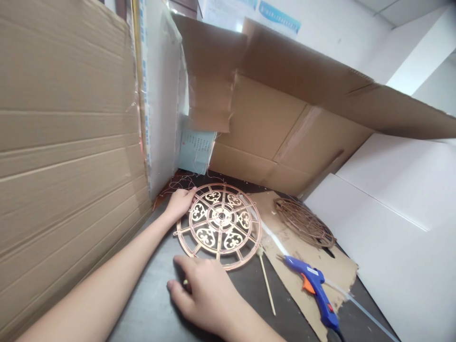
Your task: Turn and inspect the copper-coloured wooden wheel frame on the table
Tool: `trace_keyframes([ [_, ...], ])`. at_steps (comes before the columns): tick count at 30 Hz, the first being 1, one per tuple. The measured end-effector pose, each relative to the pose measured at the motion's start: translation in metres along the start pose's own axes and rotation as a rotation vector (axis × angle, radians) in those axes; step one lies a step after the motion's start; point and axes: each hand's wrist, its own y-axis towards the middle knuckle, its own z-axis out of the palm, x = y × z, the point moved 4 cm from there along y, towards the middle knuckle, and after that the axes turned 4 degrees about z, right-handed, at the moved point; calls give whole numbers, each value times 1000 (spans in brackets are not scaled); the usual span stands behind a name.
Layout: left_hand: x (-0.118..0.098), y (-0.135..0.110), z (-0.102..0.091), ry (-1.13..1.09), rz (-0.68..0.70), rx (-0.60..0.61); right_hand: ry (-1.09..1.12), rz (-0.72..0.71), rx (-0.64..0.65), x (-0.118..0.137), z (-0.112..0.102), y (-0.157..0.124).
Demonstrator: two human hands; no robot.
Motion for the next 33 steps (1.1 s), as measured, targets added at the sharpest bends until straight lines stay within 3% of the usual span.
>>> trace_keyframes([
  [18, 3, 1, 0, 13, 15, -22, 27, -1, 2, -1, -3, 1],
  [26, 4, 1, -1, -98, -19, -30, 12, -27, -10, 0, -3, 0],
  [33, 6, 5, -9, -302, -46, -62, 35, -46, -255, -17, -20, 3],
])
